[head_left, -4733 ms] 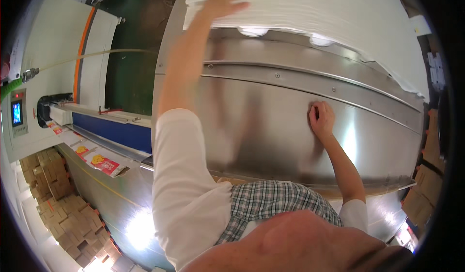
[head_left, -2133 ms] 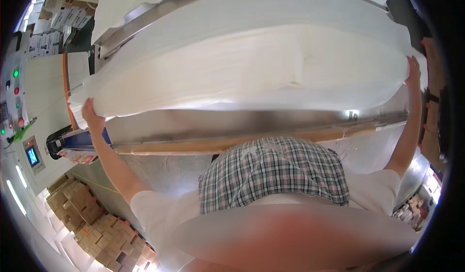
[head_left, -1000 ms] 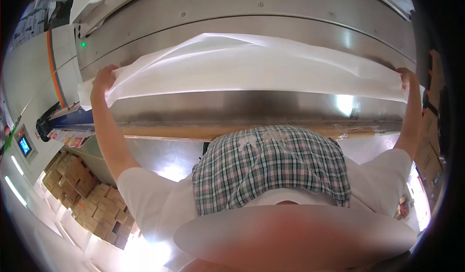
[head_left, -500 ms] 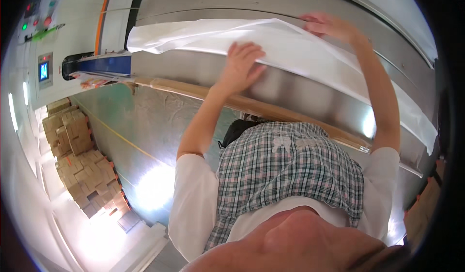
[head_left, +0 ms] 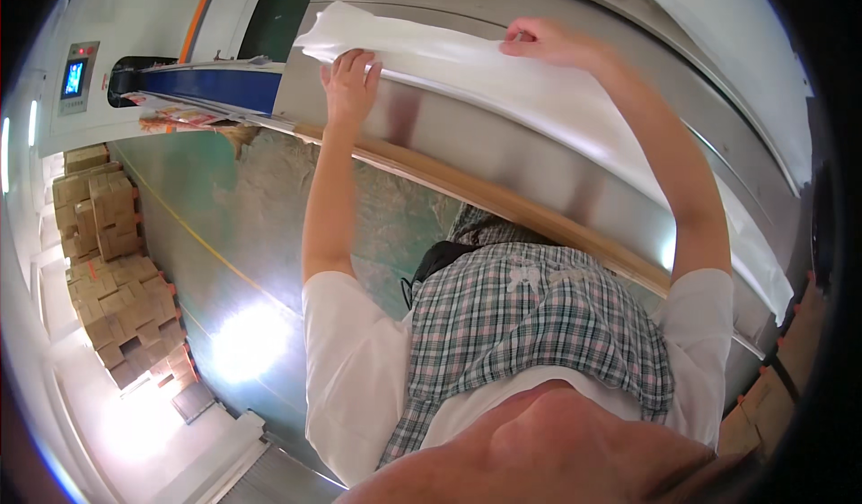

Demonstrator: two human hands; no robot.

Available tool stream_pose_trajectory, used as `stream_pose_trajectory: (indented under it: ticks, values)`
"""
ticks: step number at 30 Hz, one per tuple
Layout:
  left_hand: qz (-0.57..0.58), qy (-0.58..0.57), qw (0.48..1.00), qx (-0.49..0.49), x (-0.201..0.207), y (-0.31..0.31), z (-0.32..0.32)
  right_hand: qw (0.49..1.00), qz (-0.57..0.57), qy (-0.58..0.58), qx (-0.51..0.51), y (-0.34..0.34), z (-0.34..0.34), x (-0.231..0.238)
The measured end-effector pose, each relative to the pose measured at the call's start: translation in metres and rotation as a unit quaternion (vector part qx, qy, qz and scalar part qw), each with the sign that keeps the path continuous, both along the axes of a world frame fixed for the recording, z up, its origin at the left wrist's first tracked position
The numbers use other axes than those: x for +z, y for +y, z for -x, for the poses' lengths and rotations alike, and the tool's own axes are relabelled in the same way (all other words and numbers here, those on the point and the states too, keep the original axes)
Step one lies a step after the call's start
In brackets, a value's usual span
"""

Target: Aligning and loading large stacks of paper into a processing machine.

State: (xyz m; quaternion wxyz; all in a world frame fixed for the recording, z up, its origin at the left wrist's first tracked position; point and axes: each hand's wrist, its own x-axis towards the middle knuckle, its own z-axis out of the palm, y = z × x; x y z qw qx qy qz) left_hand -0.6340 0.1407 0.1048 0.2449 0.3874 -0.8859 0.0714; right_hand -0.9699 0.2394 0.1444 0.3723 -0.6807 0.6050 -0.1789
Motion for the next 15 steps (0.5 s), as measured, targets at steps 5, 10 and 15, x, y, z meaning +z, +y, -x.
stream_pose_trajectory:
  ticks: [5, 10, 15]
  values:
    - [-0.018, 0.002, 1.000, 0.009, 0.012, -0.004, 0.009, 0.999, -0.041, -0.026, 0.007, -0.035, -0.023, 0.009]
    - [-0.104, -0.012, 0.994, -0.042, 0.037, 0.032, 0.036, 0.983, -0.103, -0.131, -0.075, -0.069, -0.048, 0.015]
    - [-0.102, -0.002, 0.968, -0.231, 0.050, 0.084, 0.085, 0.989, -0.140, -0.004, -0.043, -0.095, -0.057, 0.020]
